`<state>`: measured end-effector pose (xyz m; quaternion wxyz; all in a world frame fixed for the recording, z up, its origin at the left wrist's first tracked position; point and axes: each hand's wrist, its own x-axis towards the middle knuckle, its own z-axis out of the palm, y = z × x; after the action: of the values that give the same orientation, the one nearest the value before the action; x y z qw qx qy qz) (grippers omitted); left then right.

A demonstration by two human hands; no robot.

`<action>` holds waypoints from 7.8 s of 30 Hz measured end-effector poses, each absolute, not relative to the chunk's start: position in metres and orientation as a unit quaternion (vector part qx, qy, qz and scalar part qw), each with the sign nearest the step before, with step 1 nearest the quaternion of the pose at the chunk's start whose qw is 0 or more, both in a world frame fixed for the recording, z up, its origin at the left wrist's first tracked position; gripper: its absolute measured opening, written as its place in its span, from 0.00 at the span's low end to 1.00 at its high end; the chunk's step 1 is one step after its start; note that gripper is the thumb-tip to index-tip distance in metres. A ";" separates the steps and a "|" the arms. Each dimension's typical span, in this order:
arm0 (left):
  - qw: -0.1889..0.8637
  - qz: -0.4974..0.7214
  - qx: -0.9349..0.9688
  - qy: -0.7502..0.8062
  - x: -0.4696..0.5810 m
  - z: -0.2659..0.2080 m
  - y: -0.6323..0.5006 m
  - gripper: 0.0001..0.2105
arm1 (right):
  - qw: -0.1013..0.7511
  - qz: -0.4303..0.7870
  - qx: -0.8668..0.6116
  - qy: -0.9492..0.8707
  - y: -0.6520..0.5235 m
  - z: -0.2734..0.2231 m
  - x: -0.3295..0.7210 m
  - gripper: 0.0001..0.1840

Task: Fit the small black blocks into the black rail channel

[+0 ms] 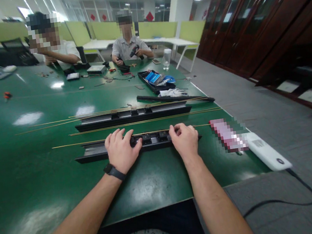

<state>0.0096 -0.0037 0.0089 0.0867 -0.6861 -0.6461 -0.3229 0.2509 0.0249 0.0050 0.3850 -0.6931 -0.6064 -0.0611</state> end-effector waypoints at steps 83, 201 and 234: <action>0.099 -0.333 -0.683 -0.643 0.010 0.007 -0.003 0.19 | 0.385 -0.043 -0.701 -0.598 0.024 0.006 0.253 0.19; 0.100 -0.332 -0.681 -0.645 0.010 0.007 -0.003 0.19 | 0.419 -0.010 -0.681 -0.601 0.025 0.006 0.254 0.19; 0.099 -0.327 -0.679 -0.650 0.004 0.007 -0.001 0.18 | 0.423 0.031 -0.668 -0.611 0.023 0.007 0.250 0.21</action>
<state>0.0043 -0.0015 0.0066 0.0989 -0.6790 -0.6499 -0.3268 0.2501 0.0226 0.0070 0.4233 -0.6684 -0.6108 0.0313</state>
